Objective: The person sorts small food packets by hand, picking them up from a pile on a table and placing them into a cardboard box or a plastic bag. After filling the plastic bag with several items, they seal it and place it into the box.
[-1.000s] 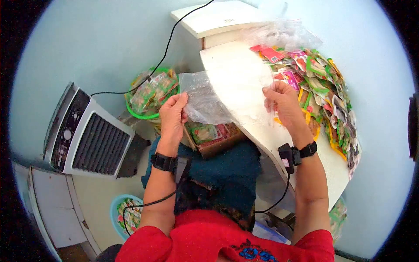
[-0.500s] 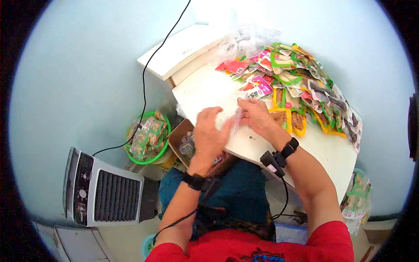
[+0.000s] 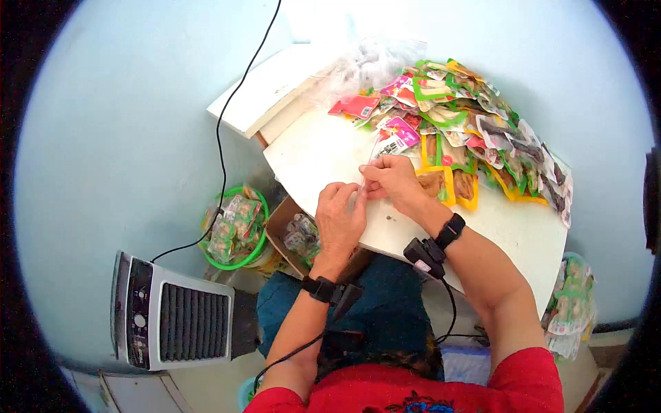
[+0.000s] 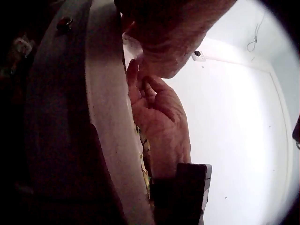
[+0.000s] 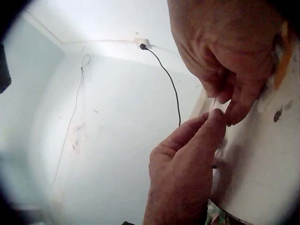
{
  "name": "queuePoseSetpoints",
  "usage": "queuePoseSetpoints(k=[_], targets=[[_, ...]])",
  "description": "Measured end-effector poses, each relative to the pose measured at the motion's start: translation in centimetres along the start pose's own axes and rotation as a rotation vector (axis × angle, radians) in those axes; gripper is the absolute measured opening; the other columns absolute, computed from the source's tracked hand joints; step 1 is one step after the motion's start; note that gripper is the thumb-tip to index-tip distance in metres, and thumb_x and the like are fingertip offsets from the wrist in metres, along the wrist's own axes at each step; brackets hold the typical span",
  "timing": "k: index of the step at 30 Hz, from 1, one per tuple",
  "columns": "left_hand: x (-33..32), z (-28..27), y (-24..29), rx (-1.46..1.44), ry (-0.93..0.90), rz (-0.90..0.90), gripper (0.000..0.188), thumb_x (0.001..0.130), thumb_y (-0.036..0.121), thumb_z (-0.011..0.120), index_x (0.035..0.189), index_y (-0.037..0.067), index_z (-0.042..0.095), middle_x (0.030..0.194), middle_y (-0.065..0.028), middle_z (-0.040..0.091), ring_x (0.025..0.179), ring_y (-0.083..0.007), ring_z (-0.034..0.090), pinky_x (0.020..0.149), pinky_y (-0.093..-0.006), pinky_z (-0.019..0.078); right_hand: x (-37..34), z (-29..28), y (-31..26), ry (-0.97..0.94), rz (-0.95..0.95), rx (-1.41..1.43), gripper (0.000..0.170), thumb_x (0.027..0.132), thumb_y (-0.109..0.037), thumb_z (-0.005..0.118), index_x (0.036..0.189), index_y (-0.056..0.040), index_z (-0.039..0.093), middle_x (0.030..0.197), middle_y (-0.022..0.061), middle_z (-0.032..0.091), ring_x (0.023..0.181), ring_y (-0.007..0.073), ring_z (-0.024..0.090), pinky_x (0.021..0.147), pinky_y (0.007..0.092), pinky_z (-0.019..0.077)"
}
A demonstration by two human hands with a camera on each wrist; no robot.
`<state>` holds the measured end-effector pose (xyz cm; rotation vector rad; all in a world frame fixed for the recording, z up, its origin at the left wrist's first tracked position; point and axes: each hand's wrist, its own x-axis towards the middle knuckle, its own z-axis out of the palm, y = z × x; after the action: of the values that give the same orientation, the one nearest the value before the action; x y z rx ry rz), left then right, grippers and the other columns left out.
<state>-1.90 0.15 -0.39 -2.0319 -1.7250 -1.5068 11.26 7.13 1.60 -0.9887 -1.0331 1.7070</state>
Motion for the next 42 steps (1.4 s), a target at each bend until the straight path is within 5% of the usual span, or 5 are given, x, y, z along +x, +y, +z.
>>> queuePoseSetpoints(k=[16, 25, 34, 37, 42], targets=[[0.9, -1.0, -0.8, -0.307, 0.12, -0.348, 0.01, 0.086, 0.008, 0.068, 0.086, -0.001, 0.071, 0.085, -0.0107, 0.07, 0.073, -0.0185, 0.066, 0.059, -0.0314, 0.0504, 0.2, 0.2, 0.1, -0.006, -0.007, -0.136, 0.027, 0.087, -0.023, 0.075, 0.08, -0.0014, 0.06, 0.065, 0.0058, 0.058, 0.056, 0.0167, 0.063, 0.05, 0.0321, 0.059], [1.2, -2.0, -0.1, -0.059, -0.053, -0.028, 0.012, 0.083, 0.011, 0.072, 0.087, 0.0, 0.071, 0.078, -0.0119, 0.066, 0.072, -0.0245, 0.065, 0.067, -0.0339, 0.0494, 0.1, 0.3, 0.2, 0.004, -0.047, -0.139, 0.029, 0.087, -0.024, 0.075, 0.079, -0.0009, 0.06, 0.066, 0.0059, 0.059, 0.056, 0.0176, 0.065, 0.048, 0.0309, 0.0579], [0.8, -1.6, -0.7, -0.278, 0.002, -0.347, 0.015, 0.087, 0.012, 0.07, 0.092, -0.001, 0.075, 0.085, -0.01, 0.073, 0.073, -0.0131, 0.065, 0.07, -0.0279, 0.0504, -0.2, 0.5, -0.1, -0.047, -0.021, -0.101, 0.029, 0.087, -0.025, 0.075, 0.081, -0.0007, 0.061, 0.068, 0.0077, 0.062, 0.057, 0.0182, 0.067, 0.048, 0.0301, 0.058], [1.0, -1.2, -1.4, -0.328, 0.117, -0.396, 0.014, 0.087, 0.011, 0.068, 0.088, -0.003, 0.073, 0.075, -0.0103, 0.067, 0.068, -0.0182, 0.062, 0.065, -0.032, 0.0482, -0.3, 0.5, -0.3, -0.076, -0.02, -0.086, 0.03, 0.086, -0.023, 0.075, 0.08, 0.0034, 0.061, 0.068, 0.0112, 0.063, 0.056, 0.0201, 0.068, 0.046, 0.0304, 0.0576], [3.1, -3.0, 0.1, -0.129, 0.38, -0.267, 0.014, 0.092, 0.01, 0.065, 0.096, -0.001, 0.072, 0.085, -0.0057, 0.067, 0.075, -0.0131, 0.059, 0.069, -0.0291, 0.0478, -0.9, 0.5, -0.5, -0.06, -0.058, -0.502, 0.033, 0.079, -0.022, 0.08, 0.08, 0.0036, 0.06, 0.066, 0.0111, 0.062, 0.058, 0.021, 0.068, 0.049, 0.0327, 0.0551]])
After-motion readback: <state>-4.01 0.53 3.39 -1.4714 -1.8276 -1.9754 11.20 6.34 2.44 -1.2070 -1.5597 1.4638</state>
